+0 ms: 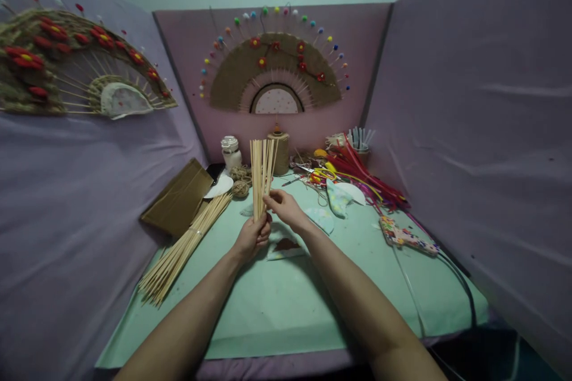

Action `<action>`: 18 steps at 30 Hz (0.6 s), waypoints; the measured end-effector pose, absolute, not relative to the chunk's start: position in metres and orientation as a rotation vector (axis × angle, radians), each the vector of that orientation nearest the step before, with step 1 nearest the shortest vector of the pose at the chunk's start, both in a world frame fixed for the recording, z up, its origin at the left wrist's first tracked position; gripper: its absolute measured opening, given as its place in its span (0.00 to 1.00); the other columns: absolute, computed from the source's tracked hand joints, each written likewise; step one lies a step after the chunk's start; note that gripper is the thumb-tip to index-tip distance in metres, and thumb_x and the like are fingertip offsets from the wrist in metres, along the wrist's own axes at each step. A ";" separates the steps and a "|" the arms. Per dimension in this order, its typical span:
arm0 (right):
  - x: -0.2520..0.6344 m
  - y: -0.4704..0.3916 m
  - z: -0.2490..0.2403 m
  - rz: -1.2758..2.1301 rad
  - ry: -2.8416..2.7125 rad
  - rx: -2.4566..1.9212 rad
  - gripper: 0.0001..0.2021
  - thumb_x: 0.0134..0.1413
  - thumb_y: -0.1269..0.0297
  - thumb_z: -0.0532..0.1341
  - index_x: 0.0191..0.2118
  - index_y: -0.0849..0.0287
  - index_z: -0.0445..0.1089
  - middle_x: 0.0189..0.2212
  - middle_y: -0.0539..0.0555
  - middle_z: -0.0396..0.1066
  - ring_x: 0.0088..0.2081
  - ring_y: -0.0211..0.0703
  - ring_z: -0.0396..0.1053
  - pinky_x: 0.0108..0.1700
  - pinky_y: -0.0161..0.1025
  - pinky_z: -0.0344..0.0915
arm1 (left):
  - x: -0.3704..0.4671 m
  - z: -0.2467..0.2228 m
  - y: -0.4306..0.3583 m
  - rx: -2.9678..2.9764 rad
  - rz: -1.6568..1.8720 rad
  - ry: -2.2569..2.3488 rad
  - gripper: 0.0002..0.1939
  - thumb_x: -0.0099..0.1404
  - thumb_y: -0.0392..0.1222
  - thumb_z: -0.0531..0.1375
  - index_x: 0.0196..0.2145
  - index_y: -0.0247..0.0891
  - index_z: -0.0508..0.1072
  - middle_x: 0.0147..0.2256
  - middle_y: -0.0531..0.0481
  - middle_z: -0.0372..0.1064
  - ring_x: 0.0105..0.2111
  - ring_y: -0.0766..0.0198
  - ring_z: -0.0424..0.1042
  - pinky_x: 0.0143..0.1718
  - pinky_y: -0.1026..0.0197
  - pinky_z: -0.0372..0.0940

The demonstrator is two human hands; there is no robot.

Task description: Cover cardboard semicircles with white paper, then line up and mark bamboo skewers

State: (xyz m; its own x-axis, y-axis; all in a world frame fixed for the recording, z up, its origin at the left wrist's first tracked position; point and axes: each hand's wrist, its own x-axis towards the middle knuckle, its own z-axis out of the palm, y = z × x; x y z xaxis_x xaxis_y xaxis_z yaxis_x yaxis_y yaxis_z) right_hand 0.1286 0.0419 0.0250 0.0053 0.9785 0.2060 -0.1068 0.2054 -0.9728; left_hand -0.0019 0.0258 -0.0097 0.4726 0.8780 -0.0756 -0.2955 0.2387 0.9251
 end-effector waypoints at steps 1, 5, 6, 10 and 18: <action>0.129 0.040 0.021 1.075 -1.231 -1.001 0.14 0.46 0.52 0.65 0.29 0.59 0.69 0.23 0.48 0.69 0.26 0.38 0.65 0.29 0.35 0.62 | -0.001 -0.010 0.026 1.020 0.903 0.699 0.28 0.51 0.65 0.64 0.31 0.38 0.61 0.14 0.64 0.50 0.11 0.78 0.42 0.13 0.72 0.38; 0.125 0.034 0.009 0.941 -1.218 -1.075 0.16 0.50 0.53 0.61 0.20 0.57 0.63 0.14 0.45 0.60 0.19 0.36 0.59 0.24 0.34 0.57 | 0.003 -0.015 0.025 1.006 0.931 0.727 0.28 0.50 0.65 0.64 0.31 0.38 0.62 0.14 0.64 0.51 0.11 0.78 0.42 0.12 0.72 0.37; 0.124 0.033 0.007 0.913 -1.209 -1.092 0.16 0.50 0.53 0.60 0.20 0.57 0.62 0.14 0.45 0.60 0.19 0.36 0.59 0.24 0.34 0.56 | 0.005 -0.016 0.024 1.003 0.942 0.736 0.29 0.50 0.66 0.64 0.32 0.38 0.62 0.14 0.64 0.51 0.11 0.78 0.42 0.12 0.72 0.36; 0.124 0.028 0.005 0.850 -1.171 -1.144 0.15 0.52 0.53 0.58 0.21 0.56 0.63 0.15 0.45 0.61 0.19 0.37 0.59 0.23 0.34 0.56 | 0.009 -0.020 0.024 1.010 0.975 0.779 0.29 0.50 0.67 0.63 0.32 0.38 0.63 0.15 0.63 0.55 0.11 0.79 0.43 0.12 0.72 0.37; 0.124 0.026 0.004 0.817 -1.067 -1.144 0.14 0.49 0.54 0.60 0.21 0.58 0.66 0.19 0.48 0.65 0.22 0.36 0.59 0.26 0.34 0.57 | 0.010 -0.019 0.025 1.030 1.008 0.779 0.24 0.56 0.61 0.63 0.35 0.39 0.61 0.17 0.60 0.62 0.10 0.78 0.45 0.12 0.73 0.39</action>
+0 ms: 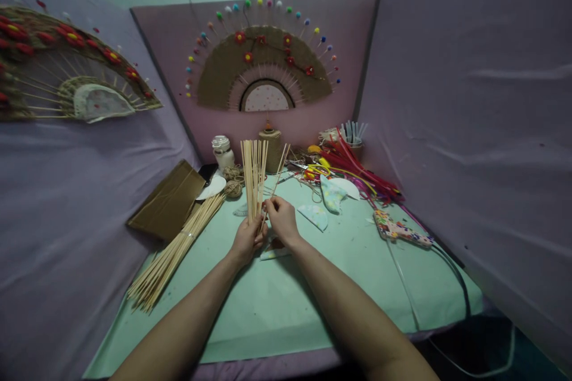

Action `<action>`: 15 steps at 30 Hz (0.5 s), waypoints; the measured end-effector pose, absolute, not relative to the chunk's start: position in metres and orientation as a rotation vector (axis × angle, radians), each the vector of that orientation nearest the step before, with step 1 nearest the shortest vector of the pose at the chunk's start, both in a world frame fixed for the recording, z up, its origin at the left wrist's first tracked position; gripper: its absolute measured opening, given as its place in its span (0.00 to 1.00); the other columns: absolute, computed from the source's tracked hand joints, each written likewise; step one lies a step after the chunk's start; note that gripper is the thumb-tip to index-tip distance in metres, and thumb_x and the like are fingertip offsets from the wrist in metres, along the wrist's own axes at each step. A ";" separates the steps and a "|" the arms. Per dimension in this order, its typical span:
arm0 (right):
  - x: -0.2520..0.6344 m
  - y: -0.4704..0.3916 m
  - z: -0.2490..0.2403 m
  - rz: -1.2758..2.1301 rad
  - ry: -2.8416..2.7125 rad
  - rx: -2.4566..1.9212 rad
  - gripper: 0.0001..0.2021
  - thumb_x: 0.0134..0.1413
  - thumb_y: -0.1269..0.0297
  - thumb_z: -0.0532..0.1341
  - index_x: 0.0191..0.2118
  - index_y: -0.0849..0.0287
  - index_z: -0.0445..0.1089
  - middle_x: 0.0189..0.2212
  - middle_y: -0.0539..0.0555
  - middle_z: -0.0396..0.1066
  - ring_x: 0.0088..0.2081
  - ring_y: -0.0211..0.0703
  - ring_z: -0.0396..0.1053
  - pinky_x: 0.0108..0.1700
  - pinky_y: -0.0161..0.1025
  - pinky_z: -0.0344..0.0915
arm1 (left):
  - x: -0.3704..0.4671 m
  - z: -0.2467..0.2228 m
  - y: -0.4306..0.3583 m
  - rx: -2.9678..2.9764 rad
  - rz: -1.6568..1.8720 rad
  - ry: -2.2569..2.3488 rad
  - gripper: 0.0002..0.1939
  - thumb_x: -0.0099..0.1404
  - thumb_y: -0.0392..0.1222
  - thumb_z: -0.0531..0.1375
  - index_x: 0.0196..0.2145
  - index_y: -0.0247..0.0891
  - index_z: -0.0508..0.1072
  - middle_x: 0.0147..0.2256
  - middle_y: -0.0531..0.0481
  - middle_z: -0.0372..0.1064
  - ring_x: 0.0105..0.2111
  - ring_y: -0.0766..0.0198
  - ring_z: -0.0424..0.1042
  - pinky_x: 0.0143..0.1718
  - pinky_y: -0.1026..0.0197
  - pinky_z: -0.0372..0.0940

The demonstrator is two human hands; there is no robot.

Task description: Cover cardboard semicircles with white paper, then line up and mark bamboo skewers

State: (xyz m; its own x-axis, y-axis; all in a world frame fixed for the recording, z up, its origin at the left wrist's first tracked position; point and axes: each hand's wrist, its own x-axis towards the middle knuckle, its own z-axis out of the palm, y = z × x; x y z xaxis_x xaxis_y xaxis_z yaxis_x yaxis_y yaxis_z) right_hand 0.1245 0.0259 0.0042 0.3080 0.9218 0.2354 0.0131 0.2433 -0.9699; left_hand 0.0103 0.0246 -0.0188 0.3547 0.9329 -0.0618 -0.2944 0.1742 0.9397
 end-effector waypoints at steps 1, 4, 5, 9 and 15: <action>0.124 0.026 0.005 0.838 -1.048 -1.129 0.13 0.48 0.54 0.60 0.23 0.58 0.66 0.20 0.48 0.66 0.22 0.35 0.58 0.25 0.34 0.56 | 0.010 -0.019 0.025 1.032 1.014 0.782 0.24 0.56 0.60 0.63 0.36 0.39 0.61 0.18 0.60 0.62 0.10 0.78 0.45 0.12 0.73 0.39; 0.121 0.026 0.006 0.929 -0.988 -1.084 0.13 0.46 0.52 0.61 0.31 0.57 0.65 0.22 0.47 0.67 0.18 0.33 0.55 0.21 0.33 0.54 | 0.009 -0.019 0.026 1.040 1.025 0.785 0.23 0.56 0.60 0.63 0.36 0.40 0.61 0.18 0.61 0.62 0.10 0.78 0.45 0.11 0.72 0.39; 0.121 0.026 0.006 0.957 -0.971 -1.074 0.14 0.45 0.51 0.61 0.33 0.57 0.64 0.21 0.46 0.66 0.18 0.32 0.54 0.20 0.32 0.53 | 0.010 -0.019 0.026 1.042 1.025 0.784 0.23 0.56 0.60 0.62 0.36 0.40 0.61 0.18 0.61 0.62 0.10 0.78 0.45 0.11 0.72 0.39; 0.122 0.027 0.006 1.001 -0.925 -1.081 0.17 0.45 0.49 0.62 0.32 0.56 0.62 0.16 0.41 0.58 0.16 0.32 0.51 0.18 0.32 0.51 | 0.011 -0.019 0.024 1.098 1.003 0.760 0.23 0.56 0.61 0.62 0.34 0.40 0.60 0.18 0.60 0.62 0.10 0.77 0.46 0.11 0.72 0.41; 0.124 0.025 0.006 0.923 -0.933 -1.115 0.17 0.44 0.48 0.64 0.29 0.58 0.65 0.15 0.42 0.57 0.17 0.34 0.54 0.20 0.33 0.53 | 0.014 -0.016 0.019 1.126 0.958 0.718 0.25 0.55 0.63 0.62 0.31 0.40 0.59 0.15 0.62 0.60 0.09 0.78 0.45 0.11 0.71 0.41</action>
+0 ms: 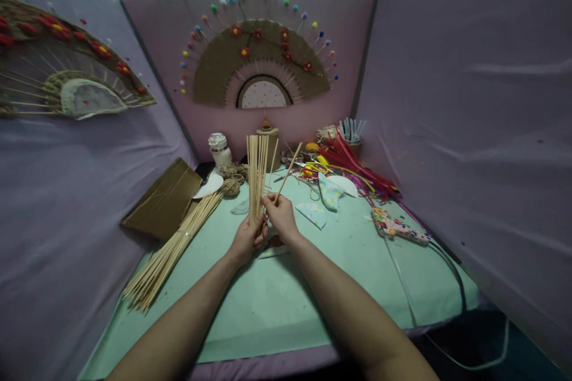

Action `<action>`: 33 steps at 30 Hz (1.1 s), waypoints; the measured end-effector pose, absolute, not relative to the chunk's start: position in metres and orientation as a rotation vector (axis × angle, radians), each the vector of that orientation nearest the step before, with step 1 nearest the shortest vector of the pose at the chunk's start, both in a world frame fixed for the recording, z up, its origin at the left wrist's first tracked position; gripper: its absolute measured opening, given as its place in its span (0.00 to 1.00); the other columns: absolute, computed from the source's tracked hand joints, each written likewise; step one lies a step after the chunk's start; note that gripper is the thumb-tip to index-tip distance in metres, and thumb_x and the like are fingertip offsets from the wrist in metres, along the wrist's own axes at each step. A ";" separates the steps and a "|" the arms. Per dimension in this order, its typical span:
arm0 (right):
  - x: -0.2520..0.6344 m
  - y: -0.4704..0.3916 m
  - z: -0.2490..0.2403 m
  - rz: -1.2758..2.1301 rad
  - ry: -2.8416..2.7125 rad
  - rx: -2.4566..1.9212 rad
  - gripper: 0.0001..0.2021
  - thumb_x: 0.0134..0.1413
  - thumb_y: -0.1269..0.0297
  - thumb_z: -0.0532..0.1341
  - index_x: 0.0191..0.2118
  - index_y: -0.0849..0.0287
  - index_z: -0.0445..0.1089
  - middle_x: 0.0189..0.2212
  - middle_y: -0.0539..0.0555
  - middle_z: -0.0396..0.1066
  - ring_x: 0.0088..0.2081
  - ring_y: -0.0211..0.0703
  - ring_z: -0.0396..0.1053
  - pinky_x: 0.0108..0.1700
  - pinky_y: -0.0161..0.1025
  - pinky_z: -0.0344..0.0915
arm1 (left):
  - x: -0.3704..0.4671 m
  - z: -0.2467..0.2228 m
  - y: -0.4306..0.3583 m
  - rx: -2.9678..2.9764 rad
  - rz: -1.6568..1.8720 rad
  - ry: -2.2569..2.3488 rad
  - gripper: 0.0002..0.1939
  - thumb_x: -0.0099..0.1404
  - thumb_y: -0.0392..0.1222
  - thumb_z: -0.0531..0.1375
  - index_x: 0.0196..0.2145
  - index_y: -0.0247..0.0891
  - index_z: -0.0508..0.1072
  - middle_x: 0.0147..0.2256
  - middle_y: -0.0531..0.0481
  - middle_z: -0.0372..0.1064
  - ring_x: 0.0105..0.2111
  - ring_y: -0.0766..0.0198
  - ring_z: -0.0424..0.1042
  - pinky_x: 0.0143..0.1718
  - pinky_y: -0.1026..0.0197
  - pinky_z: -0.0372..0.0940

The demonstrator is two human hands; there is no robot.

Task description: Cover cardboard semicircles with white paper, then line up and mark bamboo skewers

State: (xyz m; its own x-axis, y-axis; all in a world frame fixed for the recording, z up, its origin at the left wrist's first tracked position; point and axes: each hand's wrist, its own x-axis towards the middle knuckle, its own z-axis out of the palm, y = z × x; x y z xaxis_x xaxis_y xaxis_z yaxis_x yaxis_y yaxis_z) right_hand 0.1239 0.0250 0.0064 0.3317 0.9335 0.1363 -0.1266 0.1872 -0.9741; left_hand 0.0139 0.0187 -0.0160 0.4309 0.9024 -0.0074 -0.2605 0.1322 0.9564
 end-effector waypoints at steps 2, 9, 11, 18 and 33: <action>0.124 0.023 0.007 0.884 -0.945 -1.123 0.17 0.45 0.47 0.63 0.27 0.57 0.65 0.16 0.44 0.59 0.19 0.34 0.55 0.22 0.34 0.55 | 0.014 -0.015 0.018 1.111 0.957 0.713 0.25 0.54 0.63 0.63 0.31 0.40 0.60 0.15 0.61 0.60 0.09 0.78 0.45 0.11 0.71 0.41; 0.123 0.020 0.011 0.766 -0.996 -1.148 0.14 0.48 0.51 0.61 0.26 0.56 0.63 0.20 0.46 0.60 0.23 0.37 0.57 0.27 0.36 0.57 | 0.014 -0.015 0.018 1.066 0.967 0.719 0.25 0.54 0.63 0.63 0.33 0.39 0.61 0.18 0.58 0.64 0.10 0.79 0.46 0.11 0.72 0.42; 0.123 0.019 0.012 0.741 -1.010 -1.154 0.14 0.49 0.51 0.60 0.26 0.56 0.63 0.20 0.46 0.61 0.24 0.38 0.57 0.28 0.36 0.57 | 0.014 -0.015 0.018 1.052 0.973 0.715 0.25 0.54 0.63 0.63 0.33 0.39 0.61 0.18 0.58 0.64 0.10 0.79 0.46 0.11 0.72 0.41; 0.122 0.019 0.009 0.752 -1.014 -1.181 0.11 0.51 0.55 0.58 0.25 0.55 0.60 0.20 0.44 0.59 0.23 0.37 0.57 0.28 0.35 0.57 | 0.014 -0.022 0.020 1.024 0.994 0.693 0.23 0.57 0.60 0.62 0.34 0.39 0.61 0.19 0.58 0.66 0.10 0.78 0.47 0.12 0.72 0.43; 0.122 0.018 0.012 0.786 -0.995 -1.160 0.14 0.49 0.51 0.61 0.28 0.57 0.65 0.21 0.45 0.61 0.23 0.37 0.58 0.27 0.35 0.59 | 0.015 -0.020 0.017 1.078 0.971 0.666 0.25 0.56 0.64 0.61 0.32 0.37 0.63 0.18 0.56 0.65 0.10 0.78 0.47 0.12 0.70 0.41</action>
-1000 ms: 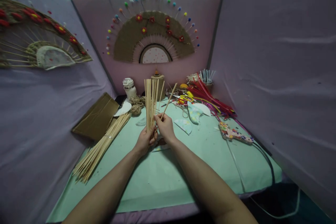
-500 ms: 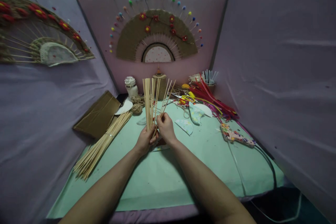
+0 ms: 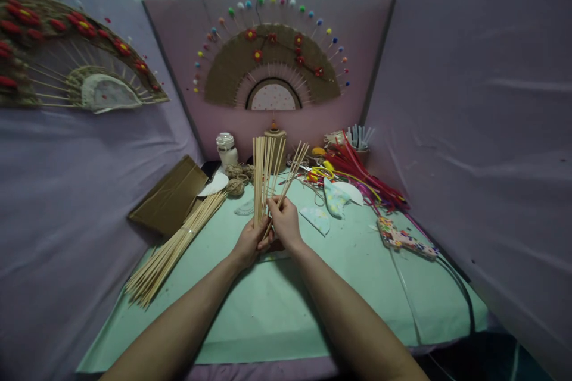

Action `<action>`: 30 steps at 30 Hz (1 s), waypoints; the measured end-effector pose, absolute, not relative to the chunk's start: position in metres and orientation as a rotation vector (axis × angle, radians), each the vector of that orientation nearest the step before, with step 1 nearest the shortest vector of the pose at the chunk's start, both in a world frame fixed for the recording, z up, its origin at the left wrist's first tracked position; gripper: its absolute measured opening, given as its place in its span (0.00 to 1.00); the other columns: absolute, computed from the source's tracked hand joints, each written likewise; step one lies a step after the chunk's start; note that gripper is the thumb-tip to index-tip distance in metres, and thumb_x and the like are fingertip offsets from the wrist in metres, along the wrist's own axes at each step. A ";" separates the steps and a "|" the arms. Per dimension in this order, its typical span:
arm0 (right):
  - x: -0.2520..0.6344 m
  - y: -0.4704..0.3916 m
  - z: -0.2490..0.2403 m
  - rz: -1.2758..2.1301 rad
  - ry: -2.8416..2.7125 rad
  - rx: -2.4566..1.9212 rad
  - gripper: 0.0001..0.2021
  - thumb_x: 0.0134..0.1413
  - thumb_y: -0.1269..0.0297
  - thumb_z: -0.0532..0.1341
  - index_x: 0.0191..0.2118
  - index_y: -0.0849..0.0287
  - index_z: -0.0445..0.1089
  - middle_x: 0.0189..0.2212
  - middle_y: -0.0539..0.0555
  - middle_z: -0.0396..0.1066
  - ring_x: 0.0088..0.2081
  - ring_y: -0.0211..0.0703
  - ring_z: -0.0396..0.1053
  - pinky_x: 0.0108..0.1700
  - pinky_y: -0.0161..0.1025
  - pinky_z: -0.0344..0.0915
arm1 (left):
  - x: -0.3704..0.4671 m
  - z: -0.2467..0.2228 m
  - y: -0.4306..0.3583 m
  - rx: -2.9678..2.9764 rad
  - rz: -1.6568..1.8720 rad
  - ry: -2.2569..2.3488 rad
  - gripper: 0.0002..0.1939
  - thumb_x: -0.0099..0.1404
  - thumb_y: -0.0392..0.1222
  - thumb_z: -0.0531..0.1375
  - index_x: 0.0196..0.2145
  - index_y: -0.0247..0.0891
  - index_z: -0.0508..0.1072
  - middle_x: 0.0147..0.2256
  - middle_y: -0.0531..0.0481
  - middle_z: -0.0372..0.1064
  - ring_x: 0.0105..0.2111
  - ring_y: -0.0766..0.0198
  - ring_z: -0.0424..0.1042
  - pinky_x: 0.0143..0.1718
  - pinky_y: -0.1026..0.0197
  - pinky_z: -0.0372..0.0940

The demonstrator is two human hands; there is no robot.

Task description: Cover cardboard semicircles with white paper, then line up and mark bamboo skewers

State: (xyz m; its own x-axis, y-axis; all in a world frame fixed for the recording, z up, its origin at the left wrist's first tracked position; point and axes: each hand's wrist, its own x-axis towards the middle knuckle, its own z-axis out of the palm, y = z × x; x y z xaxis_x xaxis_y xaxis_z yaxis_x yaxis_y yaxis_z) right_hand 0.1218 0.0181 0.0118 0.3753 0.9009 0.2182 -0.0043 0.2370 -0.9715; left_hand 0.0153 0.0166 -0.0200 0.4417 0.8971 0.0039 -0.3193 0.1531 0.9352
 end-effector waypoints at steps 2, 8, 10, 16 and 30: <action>0.122 0.018 0.011 0.767 -0.997 -1.165 0.13 0.49 0.51 0.60 0.28 0.57 0.65 0.21 0.45 0.61 0.24 0.38 0.58 0.28 0.35 0.59 | 0.015 -0.019 0.017 1.070 0.969 0.669 0.25 0.55 0.64 0.61 0.32 0.37 0.63 0.17 0.56 0.65 0.10 0.78 0.48 0.12 0.70 0.41; 0.122 0.017 0.010 0.778 -0.995 -1.183 0.14 0.53 0.52 0.57 0.26 0.56 0.62 0.20 0.46 0.61 0.23 0.37 0.58 0.27 0.35 0.59 | 0.015 -0.017 0.017 1.029 0.979 0.673 0.25 0.55 0.63 0.62 0.32 0.37 0.64 0.17 0.57 0.65 0.09 0.78 0.47 0.12 0.70 0.43; 0.121 0.018 0.010 0.799 -0.985 -1.182 0.13 0.53 0.52 0.56 0.25 0.56 0.61 0.19 0.46 0.60 0.22 0.37 0.58 0.26 0.35 0.59 | 0.015 -0.018 0.018 1.037 0.973 0.676 0.25 0.55 0.63 0.62 0.32 0.37 0.63 0.17 0.56 0.66 0.09 0.78 0.48 0.12 0.70 0.43; 0.121 0.017 0.016 0.831 -0.981 -1.163 0.15 0.49 0.49 0.61 0.30 0.58 0.67 0.18 0.45 0.62 0.21 0.37 0.58 0.24 0.35 0.58 | 0.017 -0.022 0.016 1.089 0.936 0.657 0.26 0.56 0.65 0.61 0.30 0.37 0.62 0.16 0.56 0.65 0.09 0.77 0.48 0.12 0.70 0.42; 0.123 0.015 0.016 0.738 -0.973 -1.168 0.12 0.51 0.53 0.59 0.26 0.56 0.62 0.22 0.46 0.61 0.26 0.38 0.58 0.31 0.36 0.59 | 0.016 -0.017 0.014 1.066 0.933 0.686 0.25 0.56 0.64 0.60 0.27 0.36 0.63 0.17 0.54 0.66 0.09 0.78 0.49 0.12 0.69 0.42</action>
State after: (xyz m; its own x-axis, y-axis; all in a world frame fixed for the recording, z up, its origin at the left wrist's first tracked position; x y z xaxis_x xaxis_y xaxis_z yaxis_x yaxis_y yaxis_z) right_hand 0.1228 0.0152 0.0162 0.4161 0.8786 0.2342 0.0113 0.2526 -0.9675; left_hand 0.0160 0.0144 -0.0174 0.4567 0.8890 -0.0333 -0.2969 0.1876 0.9363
